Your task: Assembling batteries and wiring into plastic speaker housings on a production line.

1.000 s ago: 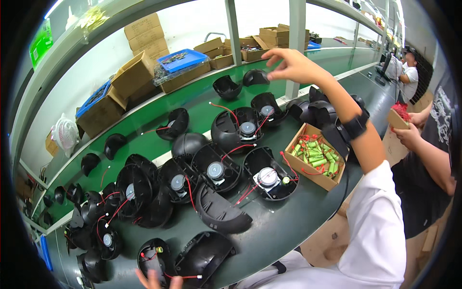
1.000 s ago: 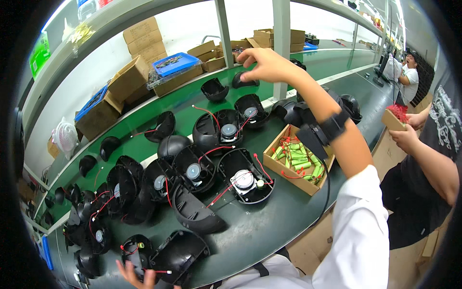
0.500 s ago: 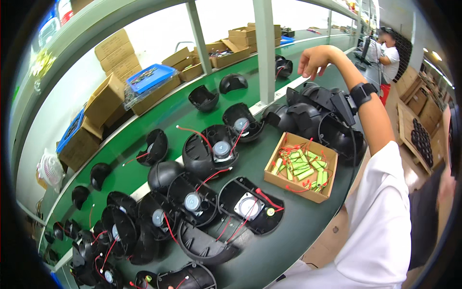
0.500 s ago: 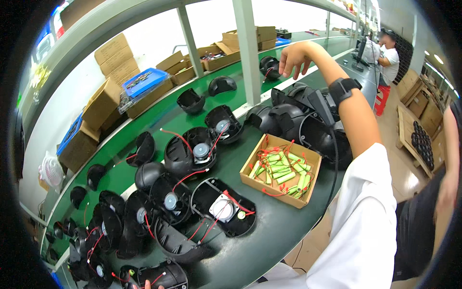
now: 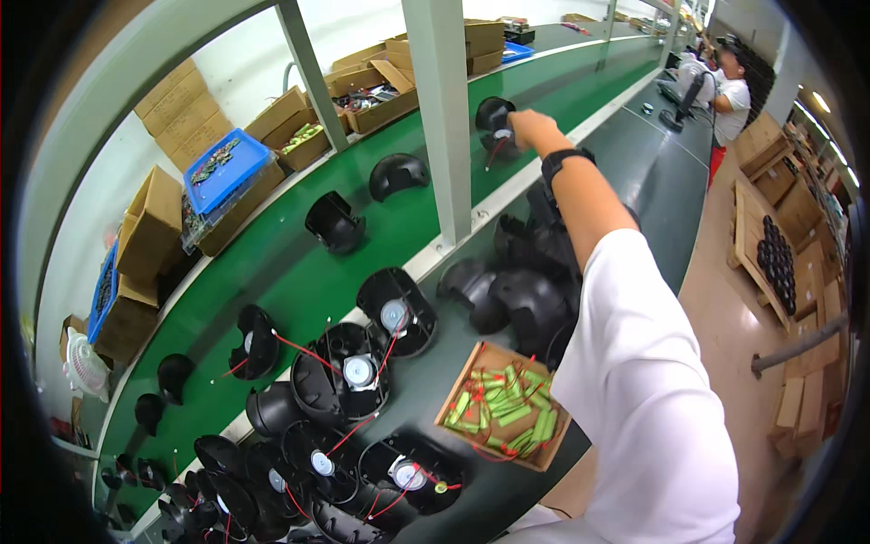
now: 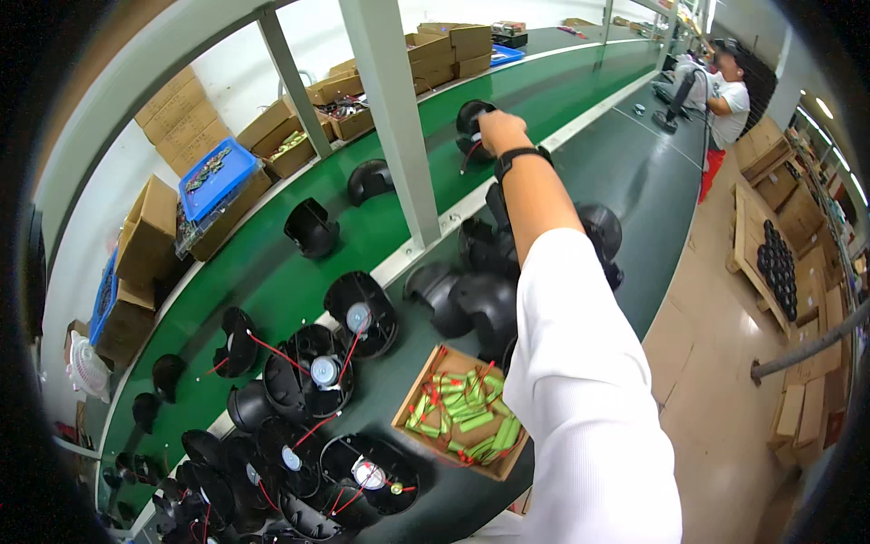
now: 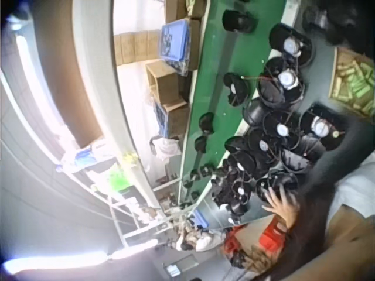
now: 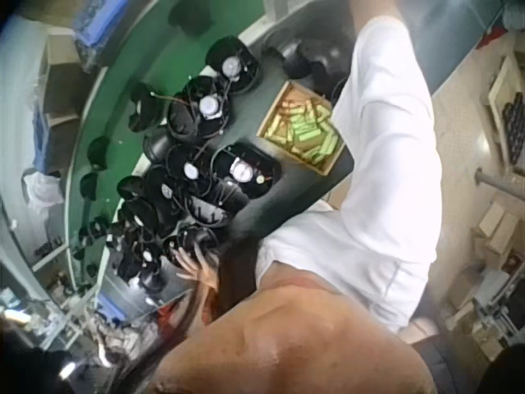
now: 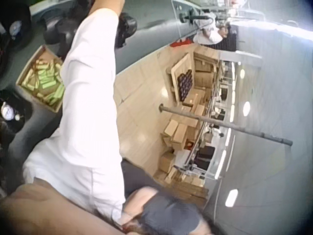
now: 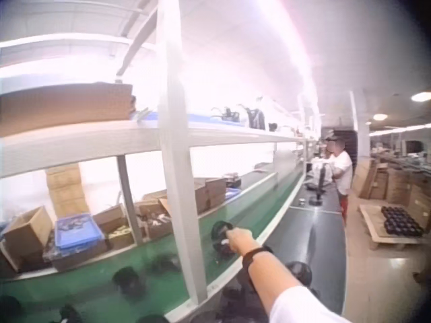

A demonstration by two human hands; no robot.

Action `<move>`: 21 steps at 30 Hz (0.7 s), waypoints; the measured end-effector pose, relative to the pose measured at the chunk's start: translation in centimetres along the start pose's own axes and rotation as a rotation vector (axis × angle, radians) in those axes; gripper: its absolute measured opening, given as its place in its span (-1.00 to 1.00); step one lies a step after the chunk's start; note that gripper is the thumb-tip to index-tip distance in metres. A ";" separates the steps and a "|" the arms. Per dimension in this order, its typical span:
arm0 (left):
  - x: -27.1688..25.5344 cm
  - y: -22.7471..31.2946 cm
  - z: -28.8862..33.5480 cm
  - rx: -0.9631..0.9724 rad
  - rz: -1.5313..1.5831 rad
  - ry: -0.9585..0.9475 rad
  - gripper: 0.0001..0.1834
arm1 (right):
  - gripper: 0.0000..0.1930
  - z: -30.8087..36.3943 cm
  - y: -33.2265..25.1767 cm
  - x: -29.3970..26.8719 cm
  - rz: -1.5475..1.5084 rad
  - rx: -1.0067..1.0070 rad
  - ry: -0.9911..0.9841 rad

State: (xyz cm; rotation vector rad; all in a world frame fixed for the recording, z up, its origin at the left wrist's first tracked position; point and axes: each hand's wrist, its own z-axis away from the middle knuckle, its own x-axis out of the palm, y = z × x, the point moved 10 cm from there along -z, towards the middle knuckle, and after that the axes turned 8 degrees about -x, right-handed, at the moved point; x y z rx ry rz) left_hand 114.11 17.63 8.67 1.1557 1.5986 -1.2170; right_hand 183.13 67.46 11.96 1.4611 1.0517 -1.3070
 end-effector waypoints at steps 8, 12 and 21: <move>-0.8 0.6 -1.0 -0.217 -0.030 -0.191 -0.33 | -0.28 -3.7 3.1 6.6 -0.159 -0.024 -0.237; -4.8 3.1 -2.0 -0.248 0.073 -0.046 -0.52 | -0.25 -4.7 2.9 8.4 -0.243 -0.028 -0.208; -8.4 2.9 -2.8 -0.449 0.096 -0.093 -0.37 | -0.63 -2.6 7.3 8.7 -0.961 -0.132 -0.554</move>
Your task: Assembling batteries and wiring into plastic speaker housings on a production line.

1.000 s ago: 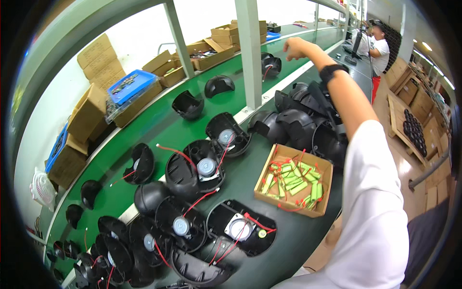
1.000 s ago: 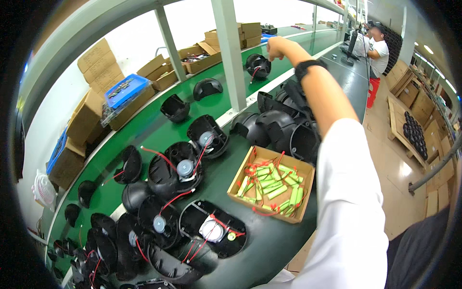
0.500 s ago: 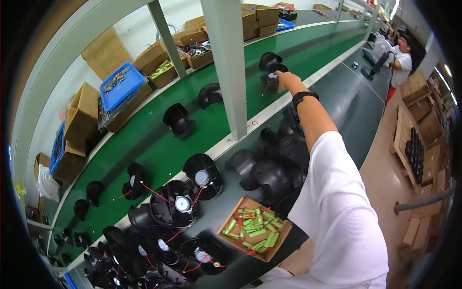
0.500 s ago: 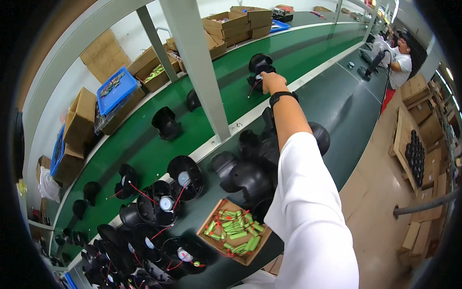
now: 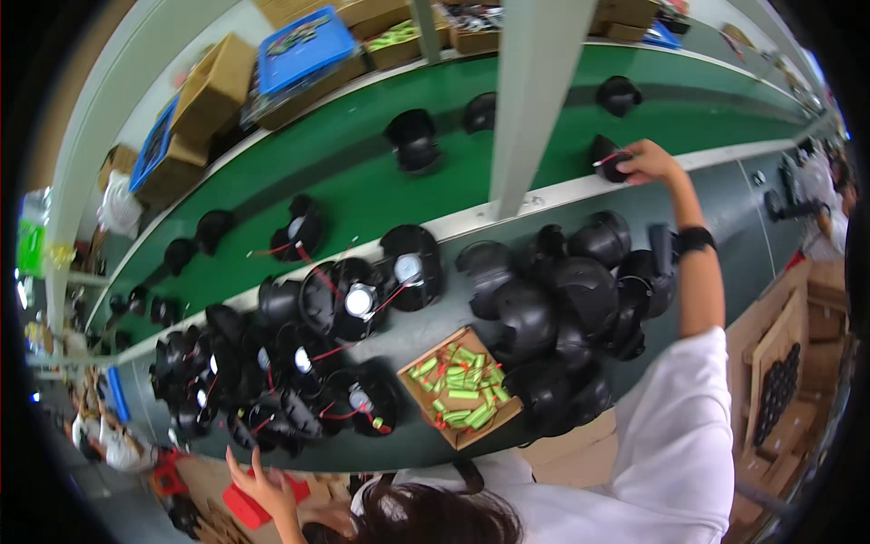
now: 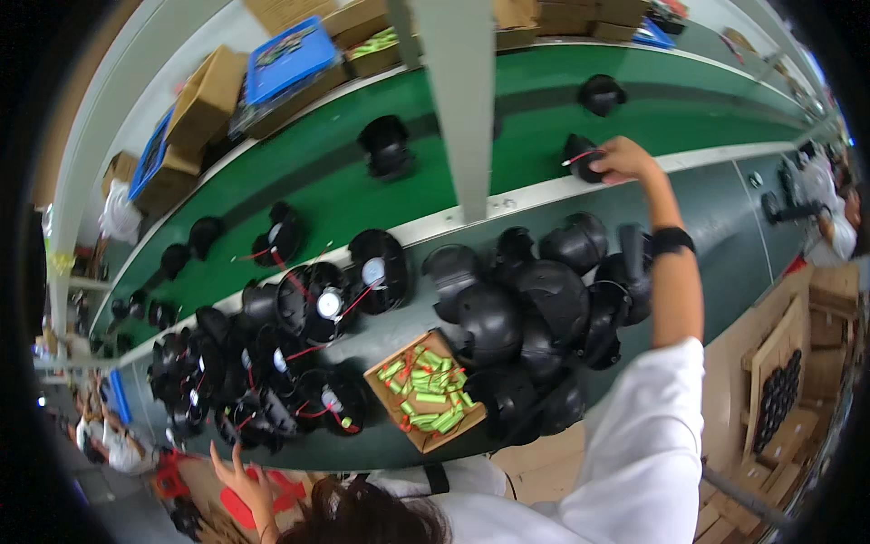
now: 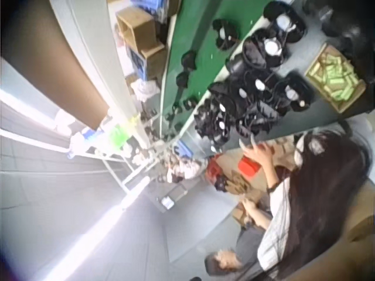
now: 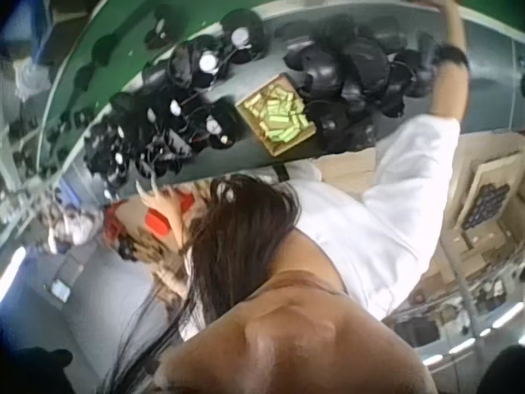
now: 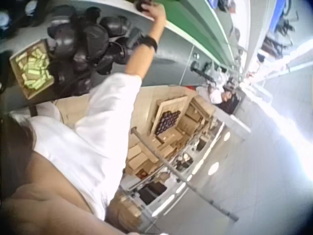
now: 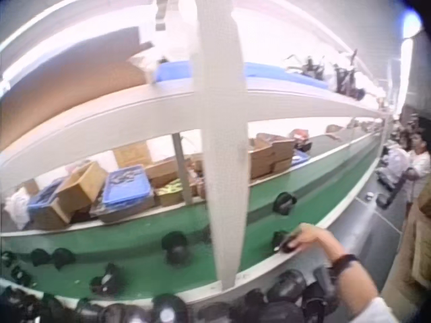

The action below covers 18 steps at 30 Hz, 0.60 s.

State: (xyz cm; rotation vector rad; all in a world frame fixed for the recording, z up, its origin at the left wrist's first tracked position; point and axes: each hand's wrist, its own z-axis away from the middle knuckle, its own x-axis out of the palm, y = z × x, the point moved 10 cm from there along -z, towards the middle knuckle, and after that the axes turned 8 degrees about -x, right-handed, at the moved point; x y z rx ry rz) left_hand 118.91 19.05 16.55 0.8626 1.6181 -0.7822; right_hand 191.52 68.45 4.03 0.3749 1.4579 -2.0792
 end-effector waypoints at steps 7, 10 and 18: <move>-3.1 13.4 -4.5 0.139 0.536 -0.175 -0.62 | -0.51 16.7 -16.2 7.6 0.429 -0.341 -0.232; 2.2 21.8 -1.9 -0.350 1.557 -0.924 -0.51 | -0.50 23.0 -22.1 16.2 0.361 -0.641 -0.388; 7.1 24.2 -1.1 -0.763 1.513 -0.978 -0.43 | -0.31 26.6 -26.6 24.1 -0.128 -0.788 -0.951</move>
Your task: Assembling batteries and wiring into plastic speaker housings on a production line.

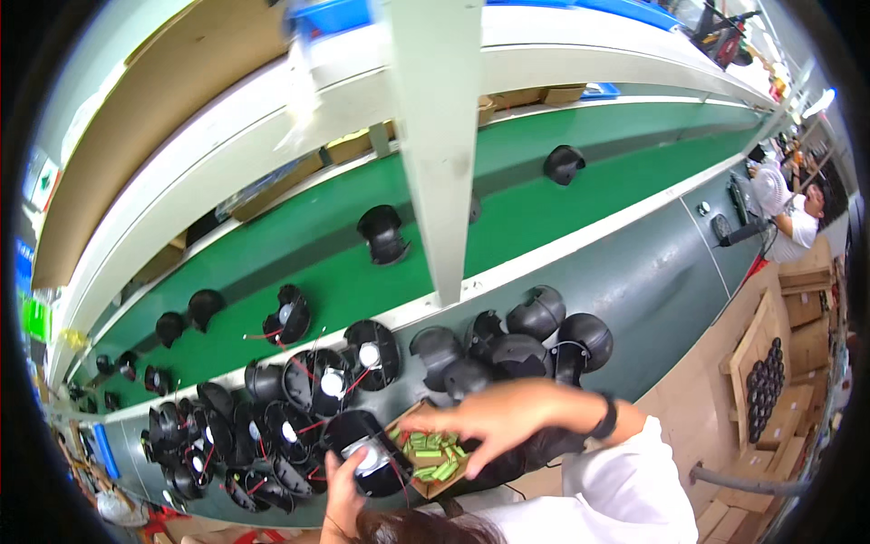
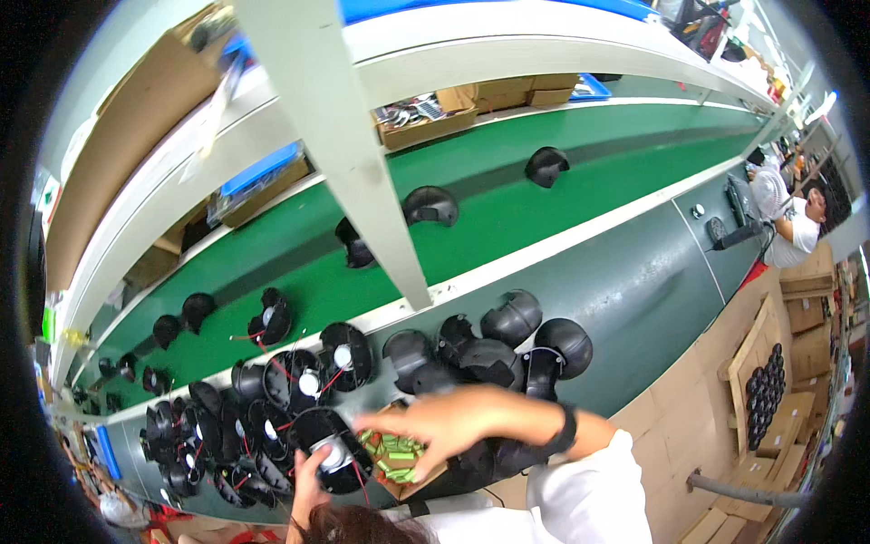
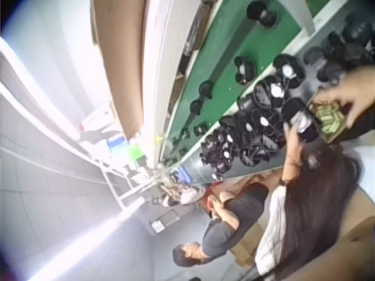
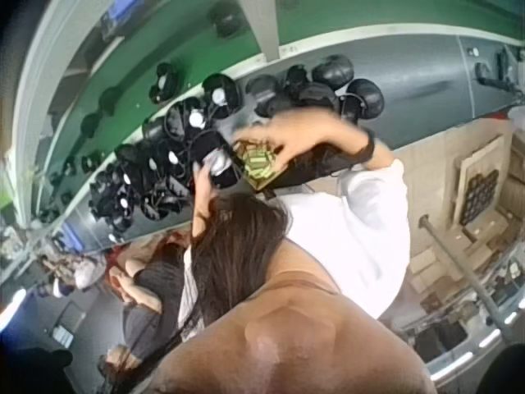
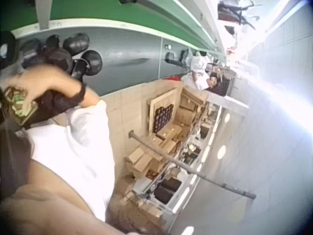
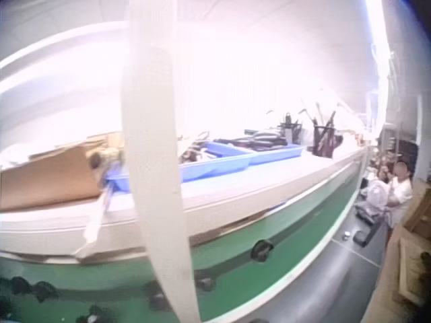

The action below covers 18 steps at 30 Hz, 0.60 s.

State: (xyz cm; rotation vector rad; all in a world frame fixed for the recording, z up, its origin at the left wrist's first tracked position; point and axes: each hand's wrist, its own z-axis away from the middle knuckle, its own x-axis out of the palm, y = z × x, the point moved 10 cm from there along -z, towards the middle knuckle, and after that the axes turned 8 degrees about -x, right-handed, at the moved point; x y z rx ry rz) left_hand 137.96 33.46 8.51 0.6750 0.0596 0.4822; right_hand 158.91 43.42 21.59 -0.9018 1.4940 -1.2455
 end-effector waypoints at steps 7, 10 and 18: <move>0.0 9.5 0.8 0.589 -1.061 0.196 -0.35 | -0.48 28.8 17.4 -40.0 0.361 0.485 1.480; -2.0 8.3 -2.3 0.430 -0.989 0.154 -0.37 | -0.28 33.4 24.3 -43.4 0.534 0.899 1.608; -4.3 6.1 -6.6 0.581 -1.216 0.137 -0.30 | -0.12 37.3 35.3 -42.4 -0.233 0.531 2.047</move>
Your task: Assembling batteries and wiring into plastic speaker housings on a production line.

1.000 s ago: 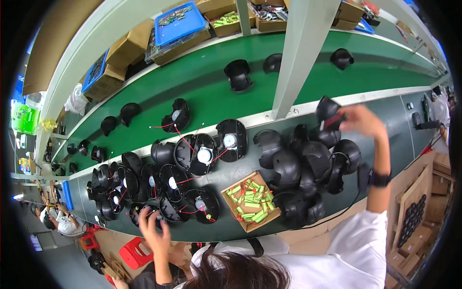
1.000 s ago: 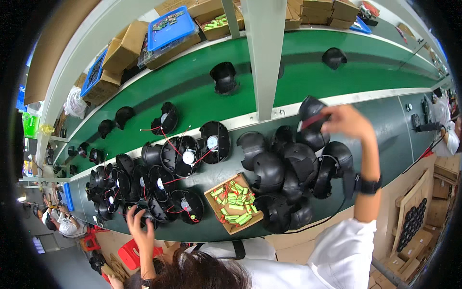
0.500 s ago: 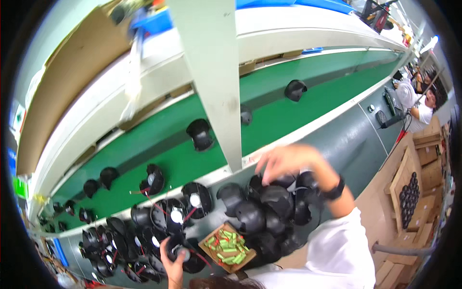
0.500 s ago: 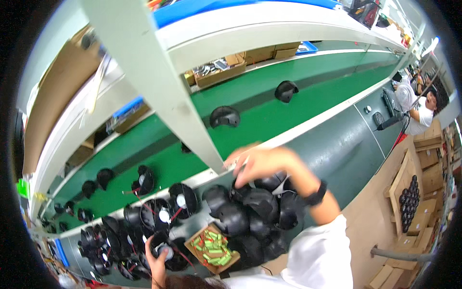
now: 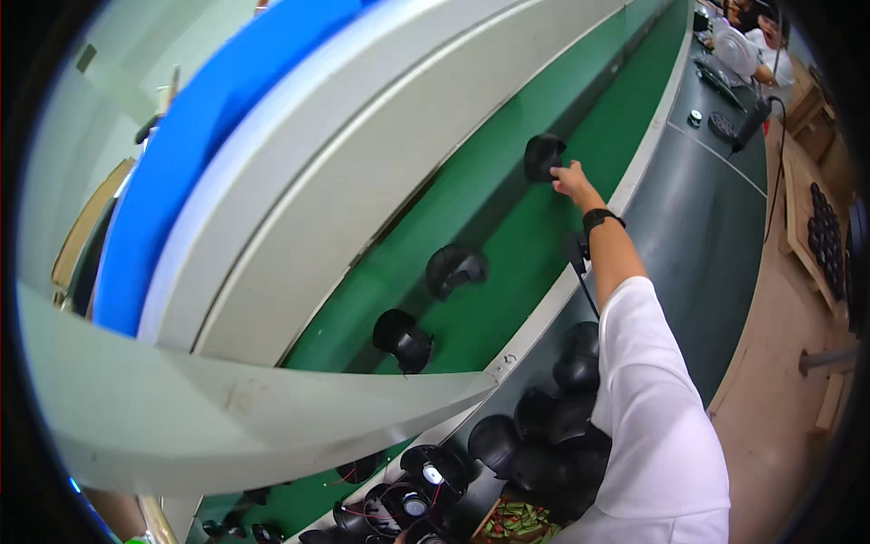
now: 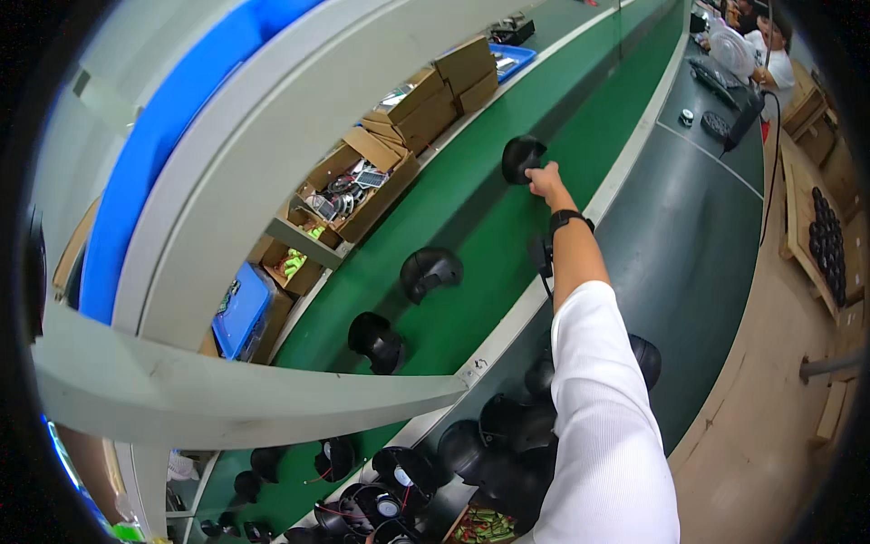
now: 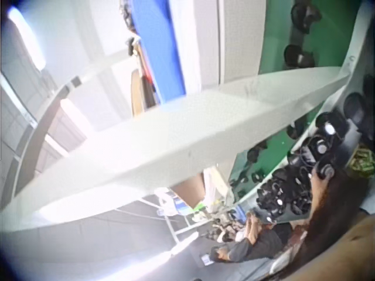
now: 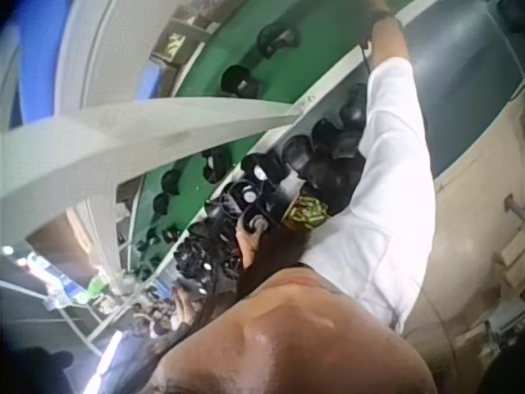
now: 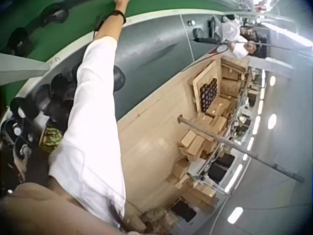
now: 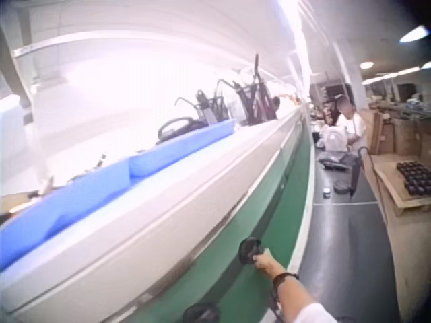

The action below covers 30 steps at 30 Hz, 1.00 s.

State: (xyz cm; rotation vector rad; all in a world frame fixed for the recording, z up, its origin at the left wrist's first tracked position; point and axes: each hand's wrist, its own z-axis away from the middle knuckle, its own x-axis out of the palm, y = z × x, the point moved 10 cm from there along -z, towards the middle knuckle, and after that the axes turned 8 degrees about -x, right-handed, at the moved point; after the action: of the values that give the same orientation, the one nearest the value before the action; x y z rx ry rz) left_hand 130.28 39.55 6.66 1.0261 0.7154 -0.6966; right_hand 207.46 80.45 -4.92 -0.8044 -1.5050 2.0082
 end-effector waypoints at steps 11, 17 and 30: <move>0.0 -4.9 -0.5 -0.203 -0.035 -0.061 -0.33 | -0.54 5.8 -1.3 0.3 0.110 0.042 -0.429; -0.7 -0.1 -0.3 -0.233 -0.353 -0.071 -0.24 | -0.57 17.1 -0.4 -5.7 0.545 0.190 -1.218; -5.5 6.4 -3.3 -0.250 -0.531 -0.116 -0.62 | -0.14 19.6 -11.4 13.3 0.830 -1.083 -0.594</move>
State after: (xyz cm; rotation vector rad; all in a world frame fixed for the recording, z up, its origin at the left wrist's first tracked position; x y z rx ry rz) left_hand 131.48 45.82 13.06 0.5593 0.9588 -1.0831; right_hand 184.65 79.59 8.11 -1.4985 -3.1096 1.9037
